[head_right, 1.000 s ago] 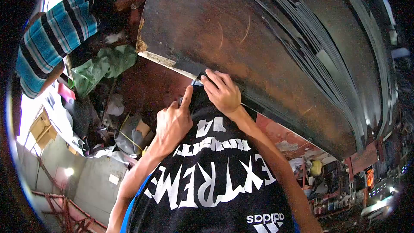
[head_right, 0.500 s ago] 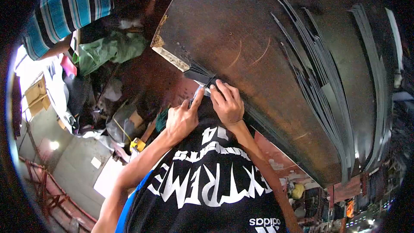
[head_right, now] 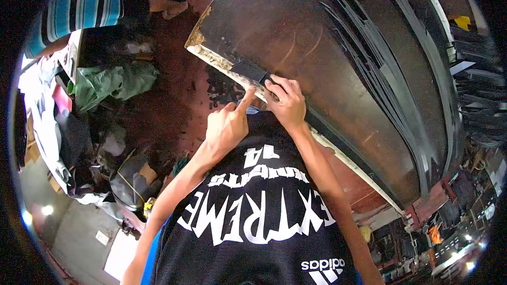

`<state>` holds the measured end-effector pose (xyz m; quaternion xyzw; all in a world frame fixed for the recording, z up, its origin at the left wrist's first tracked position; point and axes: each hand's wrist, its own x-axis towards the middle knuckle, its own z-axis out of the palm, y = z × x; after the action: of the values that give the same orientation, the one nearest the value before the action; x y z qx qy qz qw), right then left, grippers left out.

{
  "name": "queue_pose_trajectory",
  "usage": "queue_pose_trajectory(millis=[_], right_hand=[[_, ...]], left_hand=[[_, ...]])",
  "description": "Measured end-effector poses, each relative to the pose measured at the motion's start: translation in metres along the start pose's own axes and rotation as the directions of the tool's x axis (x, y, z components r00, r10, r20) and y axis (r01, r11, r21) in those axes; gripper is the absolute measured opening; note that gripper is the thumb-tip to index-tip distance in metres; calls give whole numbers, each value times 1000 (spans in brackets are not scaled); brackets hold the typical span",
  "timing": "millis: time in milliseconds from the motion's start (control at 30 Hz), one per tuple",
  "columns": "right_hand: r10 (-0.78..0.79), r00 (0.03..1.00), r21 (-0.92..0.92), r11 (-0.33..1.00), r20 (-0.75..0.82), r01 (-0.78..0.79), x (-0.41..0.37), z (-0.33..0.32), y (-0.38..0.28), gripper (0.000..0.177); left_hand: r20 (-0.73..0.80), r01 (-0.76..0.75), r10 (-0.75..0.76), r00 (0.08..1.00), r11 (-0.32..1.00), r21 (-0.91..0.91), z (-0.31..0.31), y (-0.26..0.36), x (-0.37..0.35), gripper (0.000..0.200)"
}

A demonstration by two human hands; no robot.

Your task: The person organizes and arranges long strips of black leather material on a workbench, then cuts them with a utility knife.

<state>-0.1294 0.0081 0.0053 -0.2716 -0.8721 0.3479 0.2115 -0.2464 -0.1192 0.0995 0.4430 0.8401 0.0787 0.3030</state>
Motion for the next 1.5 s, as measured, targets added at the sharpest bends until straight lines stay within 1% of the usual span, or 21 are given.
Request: queue_pose_trajectory(millis=[67,167,300,367,400,467,500,600,733,800,867,933,967,1000,1067,1100,1167,1200,1300,1400,1500], right_hand=[[-11,1000,8,1000,-18,11,1,1,1,25],[2,1000,18,1000,-24,-1,1,2,0,24],[23,999,9,1000,-30,-23,0,3,1,23],[26,999,11,1000,-18,-26,-1,2,1,23],[33,999,15,999,-16,-33,-1,3,2,25],[37,999,15,999,-6,-37,-2,3,4,25],[25,1000,14,1000,7,-25,-3,3,5,26],[49,998,31,998,48,-50,-1,-2,4,27],[68,994,36,997,87,-71,-2,-1,6,26],[51,996,48,997,78,-55,-3,-1,6,27],[63,996,36,997,57,-65,0,-1,4,27],[34,998,34,999,58,-36,3,-3,5,28],[34,998,29,999,50,-36,3,-2,5,27],[36,998,23,999,45,-37,2,-1,3,27],[30,999,1,1000,41,-30,2,-1,2,27],[34,999,-2,999,32,-33,3,-2,0,26],[30,999,-11,1000,25,-30,3,-1,-1,25],[23,999,-20,1000,27,-23,2,0,0,25],[16,1000,-37,999,-5,-16,1,2,1,26],[8,1000,-35,999,-9,-8,0,3,2,27],[4,1000,-31,1000,-9,-5,-1,4,3,27]], left_hand=[[28,-32,31,999,999,39,-5,-1,-3,63],[63,-24,21,998,999,38,-15,4,1,63],[66,-15,12,998,999,35,-23,10,8,65],[221,11,-29,975,997,81,-39,18,13,66],[234,6,-26,972,996,86,-43,22,17,66],[339,40,-84,937,990,135,-49,29,23,66],[237,50,-81,968,990,133,-42,28,21,66],[249,57,-86,965,991,120,-39,31,23,69],[246,62,-98,964,987,152,-24,27,31,73],[249,49,-85,965,987,150,-18,27,27,74],[210,58,-88,974,988,146,-5,18,16,77],[62,-40,34,997,995,95,13,-1,7,78],[18,-31,30,999,998,50,25,-11,3,80],[12,-40,39,999,998,51,31,-18,1,80],[-67,-84,82,994,996,-23,45,-28,-3,77],[-71,-92,90,993,995,-29,42,-26,-2,77],[-40,-37,36,999,999,-28,24,-12,1,72],[-47,-39,38,998,999,-38,16,-7,3,72],[51,15,-16,999,1000,14,-6,5,6,61],[75,16,-16,997,1000,8,-13,3,1,61],[49,-9,9,999,1000,-8,-15,1,-2,61]])
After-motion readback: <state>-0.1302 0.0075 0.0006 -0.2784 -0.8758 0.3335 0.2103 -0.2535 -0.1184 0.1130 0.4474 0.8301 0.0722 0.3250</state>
